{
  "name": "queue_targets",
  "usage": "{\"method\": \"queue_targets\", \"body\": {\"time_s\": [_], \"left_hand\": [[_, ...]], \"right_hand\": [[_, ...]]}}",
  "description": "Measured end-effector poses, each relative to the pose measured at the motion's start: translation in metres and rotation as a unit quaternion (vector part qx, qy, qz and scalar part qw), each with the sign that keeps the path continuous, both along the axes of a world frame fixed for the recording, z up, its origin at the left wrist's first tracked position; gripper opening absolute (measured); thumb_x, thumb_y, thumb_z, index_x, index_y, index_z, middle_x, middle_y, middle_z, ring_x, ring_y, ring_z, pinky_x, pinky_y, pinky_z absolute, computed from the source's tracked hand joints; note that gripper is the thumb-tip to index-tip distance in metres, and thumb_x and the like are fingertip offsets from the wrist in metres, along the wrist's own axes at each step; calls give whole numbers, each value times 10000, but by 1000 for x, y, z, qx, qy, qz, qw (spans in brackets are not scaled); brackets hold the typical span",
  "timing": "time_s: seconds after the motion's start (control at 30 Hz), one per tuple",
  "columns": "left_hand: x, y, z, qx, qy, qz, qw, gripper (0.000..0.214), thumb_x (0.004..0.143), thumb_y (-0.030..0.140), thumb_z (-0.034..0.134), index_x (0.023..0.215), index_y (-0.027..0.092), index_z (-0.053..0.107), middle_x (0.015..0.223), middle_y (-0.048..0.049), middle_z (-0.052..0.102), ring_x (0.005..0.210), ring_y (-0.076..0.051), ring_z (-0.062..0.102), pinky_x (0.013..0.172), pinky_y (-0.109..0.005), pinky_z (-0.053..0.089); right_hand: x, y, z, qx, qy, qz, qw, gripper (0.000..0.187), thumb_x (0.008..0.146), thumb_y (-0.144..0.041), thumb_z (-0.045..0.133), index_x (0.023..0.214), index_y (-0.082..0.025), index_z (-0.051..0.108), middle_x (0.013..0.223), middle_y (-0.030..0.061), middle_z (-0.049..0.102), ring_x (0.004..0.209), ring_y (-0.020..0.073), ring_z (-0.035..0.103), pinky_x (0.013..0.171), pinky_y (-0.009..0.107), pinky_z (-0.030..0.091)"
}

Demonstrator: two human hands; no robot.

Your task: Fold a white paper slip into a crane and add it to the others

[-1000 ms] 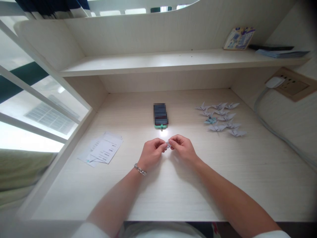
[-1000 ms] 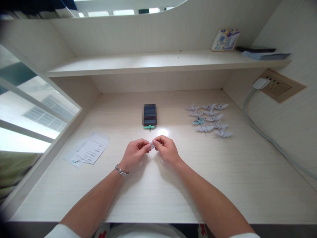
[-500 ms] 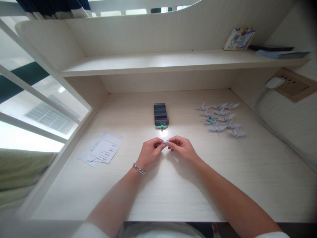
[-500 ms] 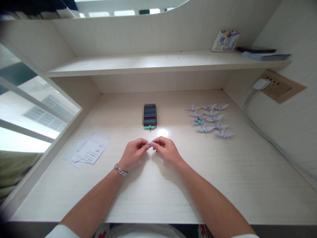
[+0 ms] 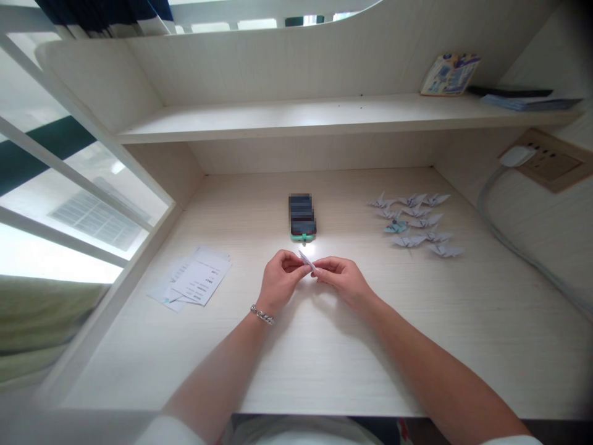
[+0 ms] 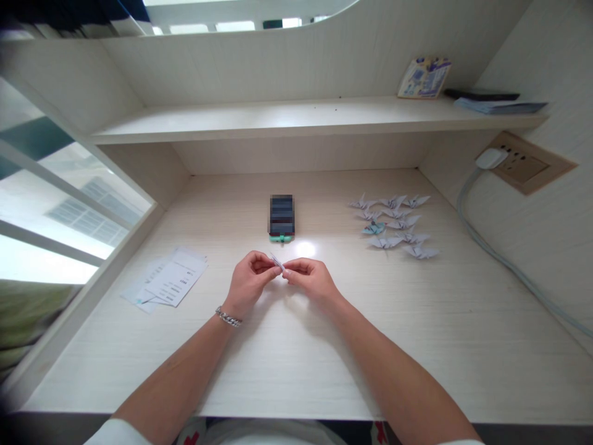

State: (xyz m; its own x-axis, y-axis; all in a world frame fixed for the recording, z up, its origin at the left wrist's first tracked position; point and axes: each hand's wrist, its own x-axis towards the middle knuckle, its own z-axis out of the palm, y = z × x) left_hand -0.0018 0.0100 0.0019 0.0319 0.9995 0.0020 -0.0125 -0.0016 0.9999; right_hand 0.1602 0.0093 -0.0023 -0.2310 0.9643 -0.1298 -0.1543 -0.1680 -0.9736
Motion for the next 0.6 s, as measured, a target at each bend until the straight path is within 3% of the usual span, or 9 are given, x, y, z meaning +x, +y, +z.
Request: {"method": "queue_targets", "body": {"time_s": [0.2,0.4,0.6], "left_hand": [[2,-2,2,16,2,-35,999,213,709,304,663,826,127,648,937,-96,672,875,-186,623,809,-325,491],[4,-3,3,6,-34,-58,998,246,699,283,683,882,125,636,938,-92,664,879,-182,623,804,-324,503],[5,-4,3,19,-21,-48,998,219,715,271,669,870,122,627,890,-85,660,843,-172,627,795,-316,505]], "right_hand": [[1,1,-2,51,-3,-23,998,270,639,-318,737,879,-198,717,949,88,687,923,248,609,829,397,453],[2,1,-2,108,-31,-39,993,230,670,-352,711,856,-216,727,975,90,653,954,249,587,784,373,471],[0,1,0,102,-48,-57,992,233,668,-366,705,814,-184,717,885,85,665,843,229,611,731,355,478]]}}
